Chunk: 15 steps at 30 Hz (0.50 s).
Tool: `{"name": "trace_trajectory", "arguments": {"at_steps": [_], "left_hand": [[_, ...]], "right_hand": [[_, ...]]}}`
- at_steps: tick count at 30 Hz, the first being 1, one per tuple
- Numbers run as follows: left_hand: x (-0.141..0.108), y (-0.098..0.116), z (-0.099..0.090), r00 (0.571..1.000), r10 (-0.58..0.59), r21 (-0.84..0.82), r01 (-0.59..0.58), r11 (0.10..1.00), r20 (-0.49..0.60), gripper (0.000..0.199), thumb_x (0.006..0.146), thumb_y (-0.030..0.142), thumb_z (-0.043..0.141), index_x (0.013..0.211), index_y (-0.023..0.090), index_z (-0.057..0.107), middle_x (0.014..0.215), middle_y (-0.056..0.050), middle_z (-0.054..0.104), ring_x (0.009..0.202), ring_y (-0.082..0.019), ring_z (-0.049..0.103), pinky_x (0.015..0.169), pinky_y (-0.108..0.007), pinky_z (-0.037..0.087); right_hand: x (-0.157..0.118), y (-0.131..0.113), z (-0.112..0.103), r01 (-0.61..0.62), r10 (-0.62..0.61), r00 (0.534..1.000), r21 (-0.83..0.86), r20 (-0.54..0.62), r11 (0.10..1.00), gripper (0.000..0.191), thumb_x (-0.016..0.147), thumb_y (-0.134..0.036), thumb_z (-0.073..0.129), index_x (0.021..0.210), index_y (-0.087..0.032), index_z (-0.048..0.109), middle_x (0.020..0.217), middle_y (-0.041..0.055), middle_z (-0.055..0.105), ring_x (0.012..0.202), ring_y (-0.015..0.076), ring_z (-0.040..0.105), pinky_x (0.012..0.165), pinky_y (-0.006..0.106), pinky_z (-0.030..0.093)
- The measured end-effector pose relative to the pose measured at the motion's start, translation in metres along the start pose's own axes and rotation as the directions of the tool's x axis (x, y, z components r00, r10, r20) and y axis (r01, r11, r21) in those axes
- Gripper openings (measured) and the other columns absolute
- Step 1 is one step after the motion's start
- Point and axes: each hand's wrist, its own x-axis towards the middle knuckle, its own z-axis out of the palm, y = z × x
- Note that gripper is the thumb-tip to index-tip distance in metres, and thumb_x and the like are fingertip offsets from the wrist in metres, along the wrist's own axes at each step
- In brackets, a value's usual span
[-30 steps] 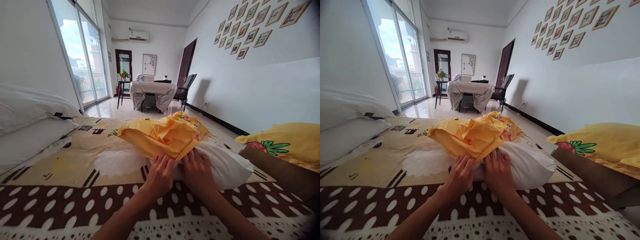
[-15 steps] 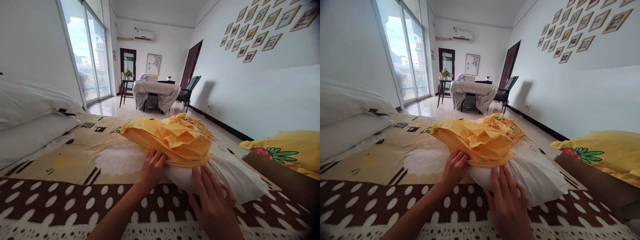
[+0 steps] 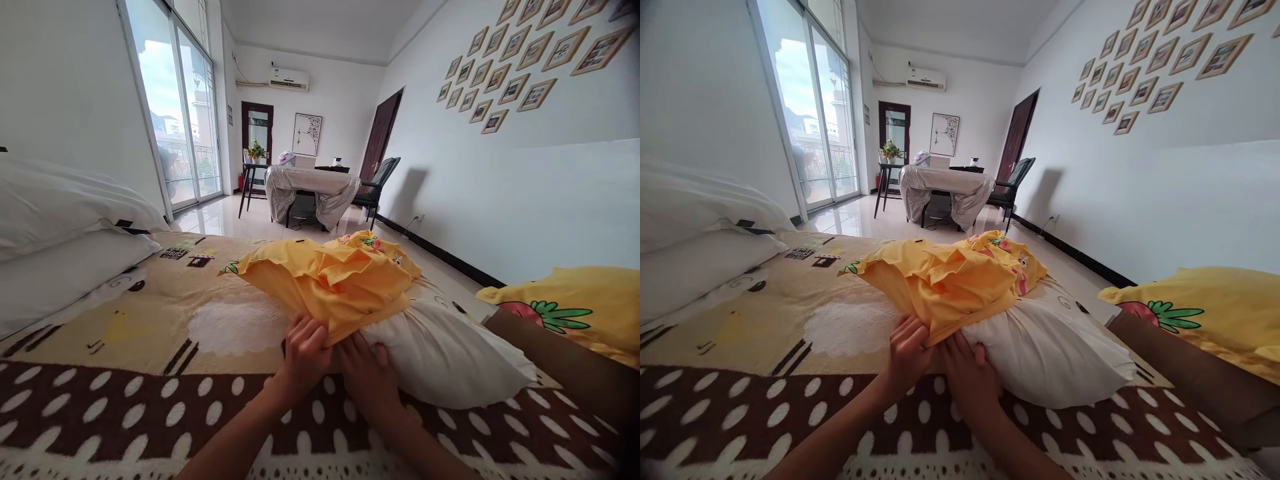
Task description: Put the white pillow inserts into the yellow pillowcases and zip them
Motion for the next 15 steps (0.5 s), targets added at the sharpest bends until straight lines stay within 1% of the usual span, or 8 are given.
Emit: {"name": "trace_trajectory", "arguments": {"at_steps": [2,3,6,9,10,12,13,15], "left_hand": [[0.0,0.009,-0.002,0.996,0.087,-0.012,-0.087,0.996,-0.006,0.031,0.073,0.001,0.05,0.053,0.017,0.034,0.052,0.003,0.041,0.056,-0.011,0.037,0.06,-0.027,0.031],[0.0,0.014,-0.003,0.993,0.117,-0.015,-0.118,0.993,-0.008,0.031,0.074,0.001,0.05,0.053,0.017,0.034,0.051,0.003,0.041,0.056,-0.011,0.037,0.06,-0.027,0.031],[-0.002,0.02,-0.002,0.988,0.147,0.013,-0.148,0.989,0.043,0.03,0.076,0.004,0.051,0.054,0.017,0.036,0.053,0.002,0.043,0.057,-0.012,0.039,0.061,-0.028,0.031],[-0.007,0.016,0.003,0.975,0.144,0.083,-0.16,0.984,0.168,0.021,0.074,0.007,0.052,0.058,0.018,0.042,0.058,0.0,0.049,0.061,-0.014,0.045,0.063,-0.03,0.034],[-0.009,0.013,0.005,0.97,0.14,0.1,-0.162,0.982,0.2,0.018,0.072,0.007,0.052,0.06,0.018,0.045,0.06,0.0,0.051,0.062,-0.015,0.048,0.065,-0.031,0.036],[-0.014,0.009,0.009,0.961,0.139,0.118,-0.171,0.978,0.24,0.013,0.068,0.007,0.052,0.064,0.018,0.048,0.061,0.0,0.054,0.062,-0.015,0.051,0.068,-0.031,0.038],[-0.016,0.007,0.01,0.957,0.144,0.121,-0.179,0.976,0.253,0.011,0.067,0.007,0.053,0.065,0.018,0.049,0.061,0.0,0.055,0.062,-0.016,0.052,0.068,-0.032,0.039],[-0.019,0.008,0.011,0.949,0.158,0.128,-0.199,0.972,0.274,0.009,0.066,0.009,0.054,0.066,0.018,0.051,0.062,0.0,0.057,0.062,-0.016,0.054,0.067,-0.032,0.04]], "right_hand": [[0.011,0.004,-0.004,0.002,-0.003,0.999,0.012,0.054,1.0,0.025,0.079,-0.005,0.05,0.082,-0.022,0.068,0.077,0.0047,0.069,0.08,0.0217,0.058,0.069,0.035,0.03],[0.015,0.006,-0.005,0.007,-0.008,0.998,0.021,0.06,1.0,0.022,0.077,-0.005,0.053,0.077,-0.022,0.067,0.069,0.0038,0.067,0.073,0.0211,0.057,0.067,0.035,0.029],[0.018,0.014,0.0,0.024,-0.025,1.0,0.053,0.011,0.998,0.021,0.074,-0.004,0.056,0.068,-0.022,0.062,0.06,0.0018,0.063,0.064,0.02,0.055,0.068,0.035,0.028],[0.006,0.021,0.01,0.042,-0.039,0.999,0.095,-0.038,0.995,0.025,0.077,-0.002,0.052,0.062,-0.022,0.058,0.054,-0.0001,0.06,0.06,0.0177,0.054,0.068,0.034,0.028],[-0.001,0.024,0.012,0.056,-0.05,0.998,0.122,-0.045,0.991,0.026,0.079,-0.003,0.049,0.066,-0.022,0.059,0.057,-0.0003,0.061,0.061,0.0169,0.055,0.068,0.033,0.029],[-0.019,0.03,0.01,0.108,-0.093,0.992,0.191,-0.086,0.976,0.029,0.084,-0.004,0.043,0.084,-0.023,0.065,0.073,0.0009,0.069,0.069,0.0163,0.06,0.069,0.032,0.031],[-0.029,0.036,0.007,0.156,-0.136,0.985,0.226,-0.102,0.961,0.033,0.086,-0.005,0.04,0.097,-0.023,0.065,0.085,0.0025,0.072,0.078,0.0167,0.062,0.071,0.032,0.034],[-0.05,0.054,-0.002,0.278,-0.258,0.96,0.265,-0.109,0.923,0.042,0.087,-0.007,0.036,0.118,-0.023,0.059,0.105,0.0048,0.07,0.096,0.0173,0.063,0.077,0.032,0.039]]}}
